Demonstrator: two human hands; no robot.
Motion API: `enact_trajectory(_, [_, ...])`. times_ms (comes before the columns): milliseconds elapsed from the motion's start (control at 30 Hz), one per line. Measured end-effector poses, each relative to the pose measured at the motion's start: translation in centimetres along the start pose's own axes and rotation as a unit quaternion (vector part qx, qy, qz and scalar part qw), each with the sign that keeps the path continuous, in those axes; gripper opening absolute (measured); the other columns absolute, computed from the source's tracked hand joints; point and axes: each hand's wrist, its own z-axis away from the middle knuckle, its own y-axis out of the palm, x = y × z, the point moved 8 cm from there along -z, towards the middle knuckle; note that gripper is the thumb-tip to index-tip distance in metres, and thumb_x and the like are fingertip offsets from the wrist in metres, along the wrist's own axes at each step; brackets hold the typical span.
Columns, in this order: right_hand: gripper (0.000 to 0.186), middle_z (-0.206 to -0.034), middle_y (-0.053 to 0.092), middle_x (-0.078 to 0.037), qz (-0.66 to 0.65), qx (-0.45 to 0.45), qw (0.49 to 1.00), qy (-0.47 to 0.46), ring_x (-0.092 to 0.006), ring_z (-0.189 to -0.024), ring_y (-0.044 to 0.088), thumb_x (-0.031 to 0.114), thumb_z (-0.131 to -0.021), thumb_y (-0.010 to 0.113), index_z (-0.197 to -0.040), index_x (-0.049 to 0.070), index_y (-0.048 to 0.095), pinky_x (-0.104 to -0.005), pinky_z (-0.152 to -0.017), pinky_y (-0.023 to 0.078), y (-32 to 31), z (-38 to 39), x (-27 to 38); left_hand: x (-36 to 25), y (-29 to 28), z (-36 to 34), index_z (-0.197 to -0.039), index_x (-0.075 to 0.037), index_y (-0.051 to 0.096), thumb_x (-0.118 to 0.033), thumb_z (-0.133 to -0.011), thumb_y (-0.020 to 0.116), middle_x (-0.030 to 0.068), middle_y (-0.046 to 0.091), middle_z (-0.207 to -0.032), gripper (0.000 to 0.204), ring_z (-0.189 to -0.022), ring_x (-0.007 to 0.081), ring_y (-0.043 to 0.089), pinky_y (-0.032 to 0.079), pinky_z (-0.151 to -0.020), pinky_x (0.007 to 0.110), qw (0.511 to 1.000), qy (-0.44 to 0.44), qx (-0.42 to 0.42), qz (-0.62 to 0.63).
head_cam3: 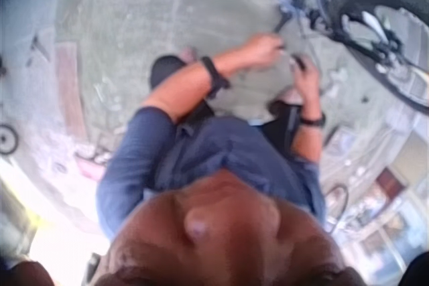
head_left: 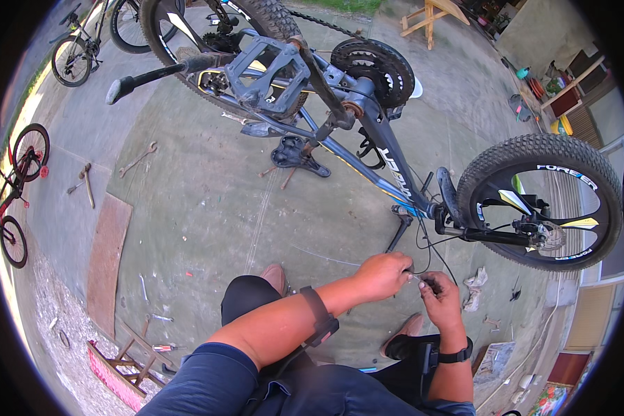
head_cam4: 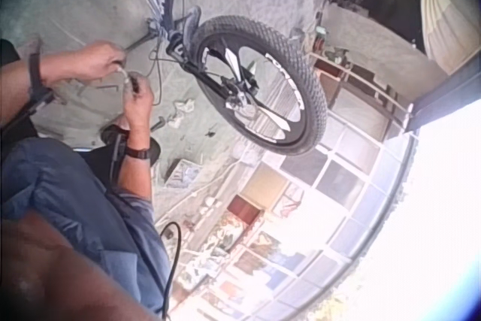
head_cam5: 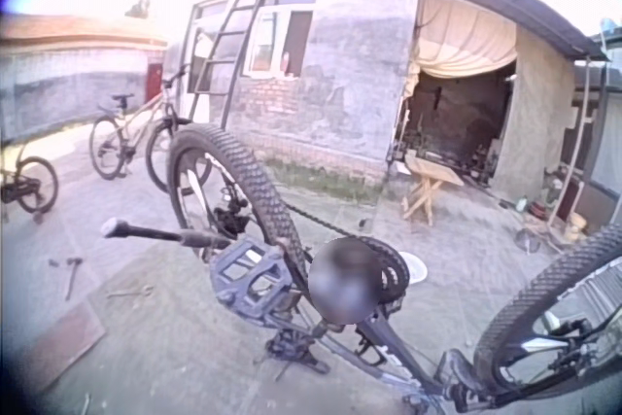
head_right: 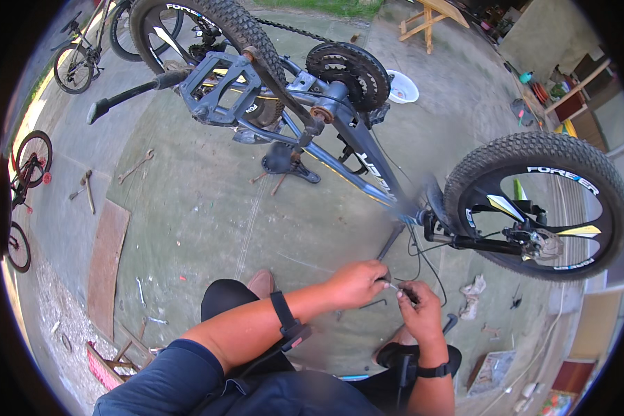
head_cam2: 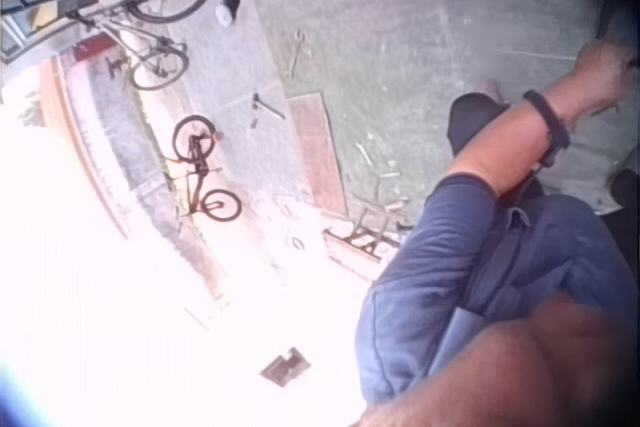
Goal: The person works on a bicycle chain and gear system with pliers, then threads and installs a thin wire cable through the frame and components.
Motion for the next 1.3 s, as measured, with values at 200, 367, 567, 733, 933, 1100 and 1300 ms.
enact_trajectory(200, [0.011, -0.078, 0.061, -0.009, 0.071, 0.005, 0.996, -0.046, -0.0165, -0.065, 0.057, 0.003, -0.082, 0.069, -0.092, 0.0, 0.067, -0.0274, -0.06, 0.046, 0.1, -0.5, 1.7, -0.3, -0.3, 0.1, -0.088, -0.002, 0.058, -0.016, -0.086, 0.064, 0.0182, 0.06, -0.089, 0.015, -0.085, 0.041, 0.059, 0.048, -0.073, 0.048, 1.0, 0.013, -0.007, 0.012])
enact_trajectory(367, [0.009, -0.075, 0.06, -0.009, 0.073, -0.003, 0.996, -0.049, -0.0165, -0.063, 0.055, 0.003, -0.081, 0.069, -0.09, 0.0, 0.067, -0.028, -0.058, 0.044, -0.2, -0.7, 2.0, -0.1, -0.4, 0.0, -0.089, -0.002, 0.058, -0.015, -0.086, 0.064, 0.0177, 0.06, -0.09, 0.014, -0.085, 0.0406, 0.059, 0.048, -0.073, 0.048, 1.0, 0.001, -0.003, -0.007])
enact_trajectory(567, [0.01, -0.074, 0.059, -0.009, 0.076, 0.012, 0.996, -0.042, -0.0188, -0.064, 0.055, 0.002, -0.08, 0.07, -0.089, 0.0, 0.068, -0.0295, -0.059, 0.044, -0.2, -0.1, 1.3, -0.9, -0.3, 0.4, -0.088, -0.003, 0.058, -0.014, -0.085, 0.063, 0.0171, 0.06, -0.09, 0.012, -0.084, 0.0403, 0.06, 0.048, -0.071, 0.048, 0.999, 0.016, 0.005, -0.03])
enact_trajectory(733, [0.013, -0.074, 0.059, -0.01, 0.053, 0.024, 0.997, -0.056, -0.0209, -0.065, 0.055, 0.001, -0.078, 0.07, -0.091, 0.0, 0.069, -0.0305, -0.061, 0.045, -0.1, 0.3, 0.8, -0.8, -0.1, 1.0, -0.088, -0.003, 0.057, -0.012, -0.085, 0.063, 0.0167, 0.059, -0.089, 0.011, -0.083, 0.0401, 0.06, 0.047, -0.07, 0.049, 0.997, -0.006, -0.011, -0.07])
enact_trajectory(933, [0.014, -0.076, 0.06, -0.011, 0.023, 0.049, 0.996, -0.067, -0.0237, -0.069, 0.058, 0.0, -0.077, 0.07, -0.091, 0.0, 0.069, -0.0315, -0.063, 0.046, -0.2, 1.3, -2.0, -2.0, 0.3, 2.2, -0.09, -0.004, 0.059, -0.013, -0.084, 0.063, 0.014, 0.061, -0.092, 0.011, -0.088, 0.0356, 0.062, 0.049, -0.074, 0.049, 0.986, -0.035, 0.026, -0.163])
enact_trajectory(1100, [0.014, -0.077, 0.062, -0.01, 0.016, 0.106, 0.991, -0.084, -0.022, -0.069, 0.059, -0.001, -0.076, 0.07, -0.09, -0.001, 0.069, -0.0311, -0.063, 0.047, 1.3, 1.6, -3.0, -3.1, 2.4, 3.5, -0.09, -0.003, 0.057, -0.012, -0.083, 0.066, 0.0144, 0.057, -0.088, 0.014, -0.08, 0.0377, 0.059, 0.047, -0.069, 0.048, 0.989, 0.038, 0.011, -0.143])
enact_trajectory(1300, [0.012, -0.076, 0.062, -0.009, 0.005, 0.135, 0.985, -0.108, -0.0217, -0.069, 0.059, 0.001, -0.076, 0.071, -0.088, 0.0, 0.07, -0.032, -0.062, 0.047, 0.8, 2.6, -3.2, -2.6, 4.5, 4.2, -0.089, -0.004, 0.057, -0.015, -0.085, 0.065, 0.0139, 0.055, -0.085, 0.014, -0.077, 0.0375, 0.058, 0.047, -0.065, 0.047, 0.983, 0.018, 0.032, -0.18])
